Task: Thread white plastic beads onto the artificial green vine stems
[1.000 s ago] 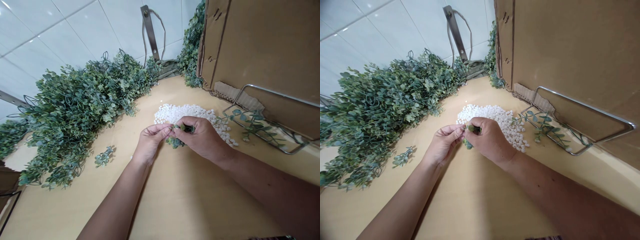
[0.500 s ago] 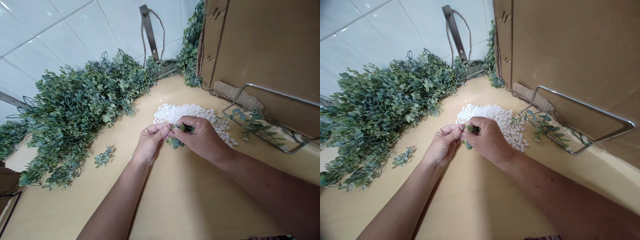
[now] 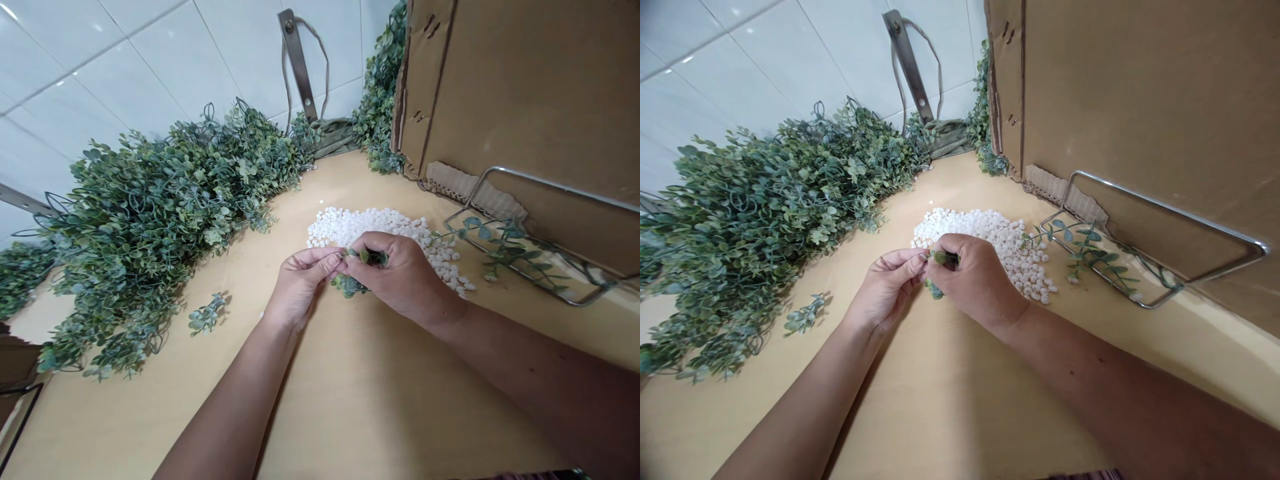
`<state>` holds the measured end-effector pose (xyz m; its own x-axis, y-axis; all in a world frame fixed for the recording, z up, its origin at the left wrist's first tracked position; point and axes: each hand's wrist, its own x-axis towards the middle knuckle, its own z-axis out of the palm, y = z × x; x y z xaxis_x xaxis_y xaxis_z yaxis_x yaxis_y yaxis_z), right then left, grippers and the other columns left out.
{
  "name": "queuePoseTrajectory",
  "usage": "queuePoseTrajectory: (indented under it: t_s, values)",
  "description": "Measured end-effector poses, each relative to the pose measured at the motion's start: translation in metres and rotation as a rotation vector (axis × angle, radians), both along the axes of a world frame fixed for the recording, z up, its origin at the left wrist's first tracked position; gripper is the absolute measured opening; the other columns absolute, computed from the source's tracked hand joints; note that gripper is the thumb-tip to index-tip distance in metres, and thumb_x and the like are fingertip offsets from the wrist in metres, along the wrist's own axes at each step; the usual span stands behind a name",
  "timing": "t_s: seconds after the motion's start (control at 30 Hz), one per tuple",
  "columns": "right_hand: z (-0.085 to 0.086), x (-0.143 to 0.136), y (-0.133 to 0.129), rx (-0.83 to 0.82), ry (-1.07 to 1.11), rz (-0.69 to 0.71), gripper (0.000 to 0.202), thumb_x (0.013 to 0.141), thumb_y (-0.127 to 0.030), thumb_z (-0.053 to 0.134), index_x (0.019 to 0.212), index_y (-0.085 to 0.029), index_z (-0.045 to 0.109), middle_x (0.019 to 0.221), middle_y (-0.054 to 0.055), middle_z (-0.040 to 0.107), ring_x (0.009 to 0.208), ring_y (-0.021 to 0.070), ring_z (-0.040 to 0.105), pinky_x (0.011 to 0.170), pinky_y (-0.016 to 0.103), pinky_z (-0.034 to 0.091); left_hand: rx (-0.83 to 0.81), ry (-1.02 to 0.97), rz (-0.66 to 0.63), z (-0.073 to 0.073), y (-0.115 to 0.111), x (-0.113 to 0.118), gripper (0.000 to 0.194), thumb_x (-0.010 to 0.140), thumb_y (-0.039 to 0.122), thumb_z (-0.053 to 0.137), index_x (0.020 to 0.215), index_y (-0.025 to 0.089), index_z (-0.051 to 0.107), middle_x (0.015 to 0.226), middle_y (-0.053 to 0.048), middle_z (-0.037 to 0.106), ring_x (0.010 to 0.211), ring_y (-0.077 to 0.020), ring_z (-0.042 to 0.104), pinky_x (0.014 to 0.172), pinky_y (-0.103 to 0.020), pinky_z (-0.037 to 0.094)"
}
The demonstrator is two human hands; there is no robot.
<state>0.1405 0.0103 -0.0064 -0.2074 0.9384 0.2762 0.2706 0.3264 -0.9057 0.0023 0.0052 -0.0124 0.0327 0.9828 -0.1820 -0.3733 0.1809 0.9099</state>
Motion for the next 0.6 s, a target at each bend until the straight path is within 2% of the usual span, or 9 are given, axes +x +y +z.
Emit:
queuePoseTrajectory:
  t_s: [0.43,0.6]
  values:
    - [-0.0035,-0.0026,-0.0025,-0.006,0.049,-0.022,0.019,0.069,-0.012,0.052,0.052,-0.016,0.046,0.05,-0.005,0.042,0.05,0.0068,0.038,0.048,0.02,0.032,0.03,0.112,0.012,0.0026,0.0005,0.0025,0.025,0.044,0.023,0.083,0.062,0.012,0.071,0.055,-0.002,0.067,0.055,-0.01,0.06,0.062,-0.021,0.049]
    - [-0.0044,-0.0036,-0.0049,-0.036,0.044,-0.029,0.015,0.07,-0.013,0.053,0.055,-0.015,0.051,0.053,-0.003,0.047,0.053,0.0081,0.042,0.05,0.021,0.035,0.033,0.135,-0.011,0.0042,0.0005,0.0018,0.023,0.045,0.023,0.083,0.061,0.012,0.07,0.054,-0.002,0.067,0.053,-0.0097,0.06,0.06,-0.021,0.049]
